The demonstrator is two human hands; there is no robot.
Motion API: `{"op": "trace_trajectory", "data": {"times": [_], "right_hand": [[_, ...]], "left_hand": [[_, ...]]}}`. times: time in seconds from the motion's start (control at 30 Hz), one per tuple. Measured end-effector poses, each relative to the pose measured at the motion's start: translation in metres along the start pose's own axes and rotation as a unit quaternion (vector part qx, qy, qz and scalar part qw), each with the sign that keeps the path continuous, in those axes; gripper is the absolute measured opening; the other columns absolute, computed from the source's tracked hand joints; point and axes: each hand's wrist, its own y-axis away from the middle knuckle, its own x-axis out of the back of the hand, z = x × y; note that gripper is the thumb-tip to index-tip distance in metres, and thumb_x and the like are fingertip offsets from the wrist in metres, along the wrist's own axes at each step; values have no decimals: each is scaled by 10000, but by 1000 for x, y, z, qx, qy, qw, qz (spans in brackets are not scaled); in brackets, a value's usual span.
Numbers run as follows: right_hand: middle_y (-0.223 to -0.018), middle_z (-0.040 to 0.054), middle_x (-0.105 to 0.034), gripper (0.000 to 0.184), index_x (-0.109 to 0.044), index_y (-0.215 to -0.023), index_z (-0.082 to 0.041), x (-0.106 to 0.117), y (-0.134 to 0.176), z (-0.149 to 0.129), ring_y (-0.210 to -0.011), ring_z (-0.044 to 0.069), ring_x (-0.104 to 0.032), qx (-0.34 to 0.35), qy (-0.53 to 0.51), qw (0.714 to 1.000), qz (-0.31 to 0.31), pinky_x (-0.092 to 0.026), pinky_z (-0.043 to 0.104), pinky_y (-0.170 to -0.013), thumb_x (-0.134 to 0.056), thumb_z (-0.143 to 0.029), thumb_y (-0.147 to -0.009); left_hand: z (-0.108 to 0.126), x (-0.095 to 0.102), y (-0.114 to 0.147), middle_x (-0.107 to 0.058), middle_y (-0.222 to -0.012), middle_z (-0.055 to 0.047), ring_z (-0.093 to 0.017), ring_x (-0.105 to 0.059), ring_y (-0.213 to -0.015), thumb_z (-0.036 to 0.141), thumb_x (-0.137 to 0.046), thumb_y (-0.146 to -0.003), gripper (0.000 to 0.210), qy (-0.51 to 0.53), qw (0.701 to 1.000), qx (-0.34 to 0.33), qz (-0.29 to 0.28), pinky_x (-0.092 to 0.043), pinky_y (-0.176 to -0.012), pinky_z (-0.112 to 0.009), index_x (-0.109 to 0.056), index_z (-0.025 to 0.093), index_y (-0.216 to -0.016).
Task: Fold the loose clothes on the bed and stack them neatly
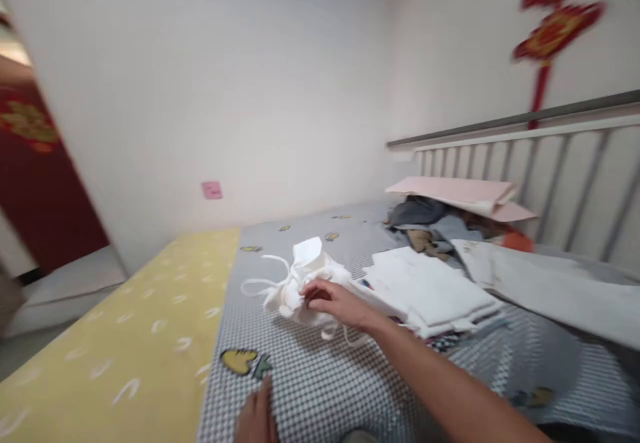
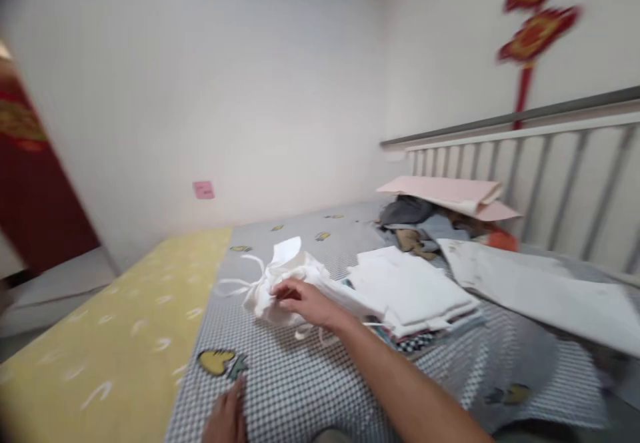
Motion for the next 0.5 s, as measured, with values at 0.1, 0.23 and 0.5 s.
{"op": "trace_trajectory", "data": {"times": [0.1,0.23,0.5], "right_hand": [[-1110,13,-719,549,-595,-1338,-318,-13,13,26,-848,160,-698,-30,-12,999,-43,-547,323,-834,-664,-377,-796],[-926,45,-722,450,-657,-1224,-227,2,25,93,-805,213,-701,-123,89,985,81,-541,398,-854,-494,-388,-838],[-1076,106,-730,311,-734,-886,-246,-5,81,180,-1082,332,-631,-124,221,945,209,-442,552,-998,-490,-396,-764]], "left_hand": [[13,8,8,-726,-1014,-111,-232,-684,-879,93,-375,-886,466,-6,1000,11,26,-566,-794,-381,-625,154,-1274],[35,18,12,-686,-1183,-150,-266,-640,-1089,62,-364,-860,467,-15,999,37,12,-524,-938,-431,-623,152,-1238],[51,43,8,-546,-897,-76,-245,-578,-898,164,-367,-884,205,53,966,198,155,-520,-868,-425,-486,254,-744]]}}
